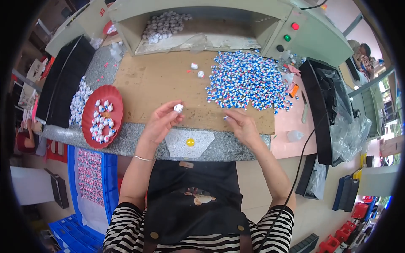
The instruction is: The person assembles small plastic parts by hand.
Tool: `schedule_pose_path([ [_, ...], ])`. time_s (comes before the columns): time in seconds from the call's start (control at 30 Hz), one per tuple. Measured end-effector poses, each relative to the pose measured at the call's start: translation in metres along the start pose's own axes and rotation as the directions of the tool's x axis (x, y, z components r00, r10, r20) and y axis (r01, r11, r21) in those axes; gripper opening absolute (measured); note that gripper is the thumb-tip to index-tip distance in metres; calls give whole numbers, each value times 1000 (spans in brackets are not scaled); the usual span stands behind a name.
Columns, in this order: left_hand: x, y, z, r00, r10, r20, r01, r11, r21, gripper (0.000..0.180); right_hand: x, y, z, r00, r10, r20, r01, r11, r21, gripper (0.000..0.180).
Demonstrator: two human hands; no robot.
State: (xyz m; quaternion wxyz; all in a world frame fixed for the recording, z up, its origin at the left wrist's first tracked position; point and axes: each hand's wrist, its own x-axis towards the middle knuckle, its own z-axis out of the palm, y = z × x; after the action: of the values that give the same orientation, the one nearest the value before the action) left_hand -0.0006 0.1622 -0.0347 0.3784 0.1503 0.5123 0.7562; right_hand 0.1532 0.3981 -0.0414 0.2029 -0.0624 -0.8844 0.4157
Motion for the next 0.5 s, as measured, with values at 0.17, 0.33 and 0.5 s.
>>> schedule_pose_path([
  [0.17, -55, -24, -19, 997, -9, 78, 39, 918, -395, 31, -13, 1, 2, 988, -138, 62, 151, 894, -421, 15],
  [0.33, -77, -37, -19, 1000, 18, 5, -15, 916, -400, 34, -7, -13, 0, 994, 26, 104, 21, 905, -426, 12],
  [0.5, -98, -26, -14, 990, 42, -135, -67, 980, -186, 29, -13, -47, 19, 965, -87, 246, 145, 962, -231, 10],
])
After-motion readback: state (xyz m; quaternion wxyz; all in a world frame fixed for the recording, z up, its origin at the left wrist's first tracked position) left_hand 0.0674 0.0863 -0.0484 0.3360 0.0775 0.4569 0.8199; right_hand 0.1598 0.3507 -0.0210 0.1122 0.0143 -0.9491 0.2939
